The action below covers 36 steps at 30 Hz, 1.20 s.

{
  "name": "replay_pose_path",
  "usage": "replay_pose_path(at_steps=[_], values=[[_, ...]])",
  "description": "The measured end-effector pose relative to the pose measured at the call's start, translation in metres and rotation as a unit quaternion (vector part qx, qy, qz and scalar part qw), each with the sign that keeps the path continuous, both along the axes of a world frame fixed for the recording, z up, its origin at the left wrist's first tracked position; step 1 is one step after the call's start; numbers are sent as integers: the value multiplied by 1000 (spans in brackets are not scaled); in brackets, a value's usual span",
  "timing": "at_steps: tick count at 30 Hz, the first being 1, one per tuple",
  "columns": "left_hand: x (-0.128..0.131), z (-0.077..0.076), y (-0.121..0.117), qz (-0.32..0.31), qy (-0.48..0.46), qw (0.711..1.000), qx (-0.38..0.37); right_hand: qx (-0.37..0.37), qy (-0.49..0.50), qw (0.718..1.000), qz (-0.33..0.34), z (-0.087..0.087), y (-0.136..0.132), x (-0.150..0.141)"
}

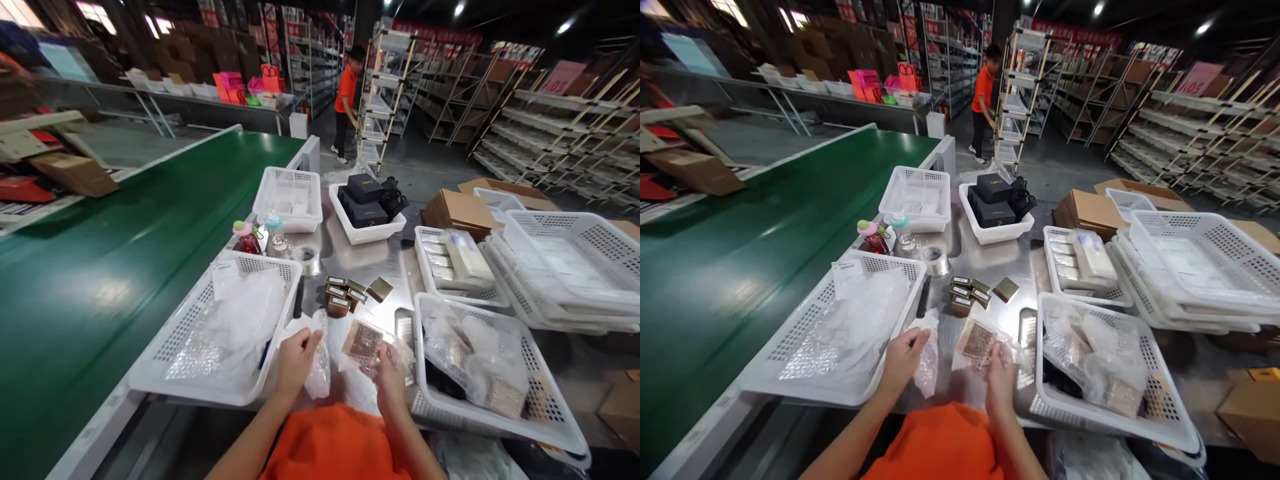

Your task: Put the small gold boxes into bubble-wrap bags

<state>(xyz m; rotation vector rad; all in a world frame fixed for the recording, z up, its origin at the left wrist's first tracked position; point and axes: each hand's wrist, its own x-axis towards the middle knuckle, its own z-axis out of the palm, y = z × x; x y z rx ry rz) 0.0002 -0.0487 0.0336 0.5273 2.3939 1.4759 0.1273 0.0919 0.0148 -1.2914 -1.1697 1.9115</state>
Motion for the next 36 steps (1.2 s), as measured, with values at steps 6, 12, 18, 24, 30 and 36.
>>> replay_pose_path(at_steps=[6,12,18,24,30,36], values=[[32,2,26,-109,-16,994,6,69,-32,985,153,20,-18,-8],[28,3,25,-177,-49,983,27,37,32,983,175,22,-23,-8],[0,-10,0,-78,-66,995,23,-1,-14,989,150,-12,-7,-1],[-8,-12,-8,14,-8,999,-33,27,-21,990,140,-11,4,2],[-9,-9,-4,71,10,996,-51,89,-15,996,-7,5,13,11],[-4,-25,16,-14,-50,998,18,310,-117,940,86,6,-2,28]])
